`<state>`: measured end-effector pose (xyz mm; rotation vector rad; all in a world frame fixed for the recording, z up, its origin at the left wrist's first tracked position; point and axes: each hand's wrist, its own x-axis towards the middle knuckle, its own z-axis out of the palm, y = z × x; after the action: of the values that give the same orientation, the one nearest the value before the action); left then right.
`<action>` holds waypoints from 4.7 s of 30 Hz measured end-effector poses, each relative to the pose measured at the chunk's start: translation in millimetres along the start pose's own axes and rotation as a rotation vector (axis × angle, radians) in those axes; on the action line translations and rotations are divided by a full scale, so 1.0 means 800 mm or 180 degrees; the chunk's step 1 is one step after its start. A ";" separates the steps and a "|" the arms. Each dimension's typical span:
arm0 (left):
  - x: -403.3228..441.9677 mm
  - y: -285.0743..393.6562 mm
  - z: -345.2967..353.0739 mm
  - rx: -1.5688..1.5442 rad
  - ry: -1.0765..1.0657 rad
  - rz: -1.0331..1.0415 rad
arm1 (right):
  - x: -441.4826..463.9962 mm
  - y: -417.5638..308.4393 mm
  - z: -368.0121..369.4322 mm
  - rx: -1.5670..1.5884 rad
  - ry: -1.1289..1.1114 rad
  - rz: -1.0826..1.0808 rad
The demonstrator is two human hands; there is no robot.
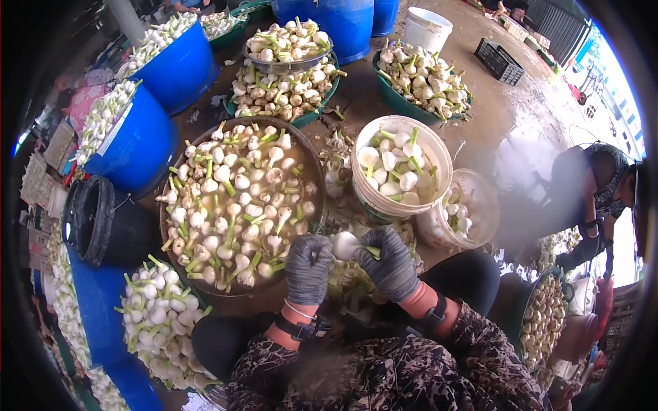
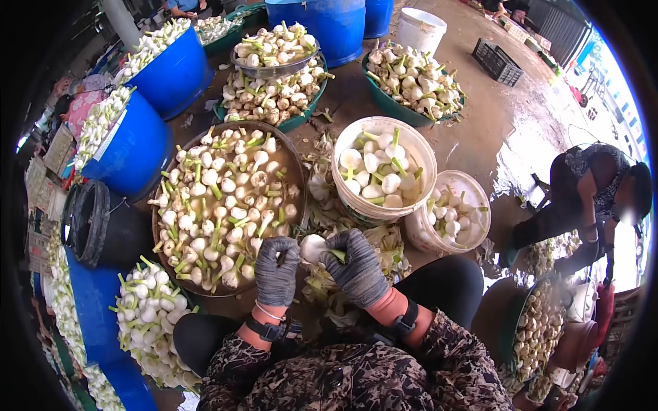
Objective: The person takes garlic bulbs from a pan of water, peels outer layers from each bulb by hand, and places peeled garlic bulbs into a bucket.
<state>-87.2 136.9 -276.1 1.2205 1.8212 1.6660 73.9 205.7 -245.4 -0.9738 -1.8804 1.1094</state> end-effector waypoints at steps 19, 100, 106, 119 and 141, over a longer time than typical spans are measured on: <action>0.007 -0.007 0.004 0.0800 -0.0203 0.0240 | -0.010 -0.002 0.005 -0.0066 0.0238 -0.0126; -0.006 0.018 -0.010 -0.0946 -0.1586 -0.0757 | 0.025 -0.001 -0.021 -0.1315 -0.0334 -0.0355; -0.005 0.010 -0.013 -0.1604 -0.1327 -0.0680 | 0.021 0.042 -0.030 0.1273 -0.0599 0.1732; -0.001 0.001 -0.018 -0.0791 -0.0339 -0.0750 | -0.003 0.015 0.003 0.0972 -0.1392 0.1521; -0.018 0.025 -0.043 -0.1167 0.0093 -0.1267 | 0.104 0.053 0.094 0.1037 -0.0770 0.1842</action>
<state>-99.1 103.3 -253.5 0.6358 1.5537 1.6863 -17.8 266.0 -293.3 -1.2700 -1.5518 1.8790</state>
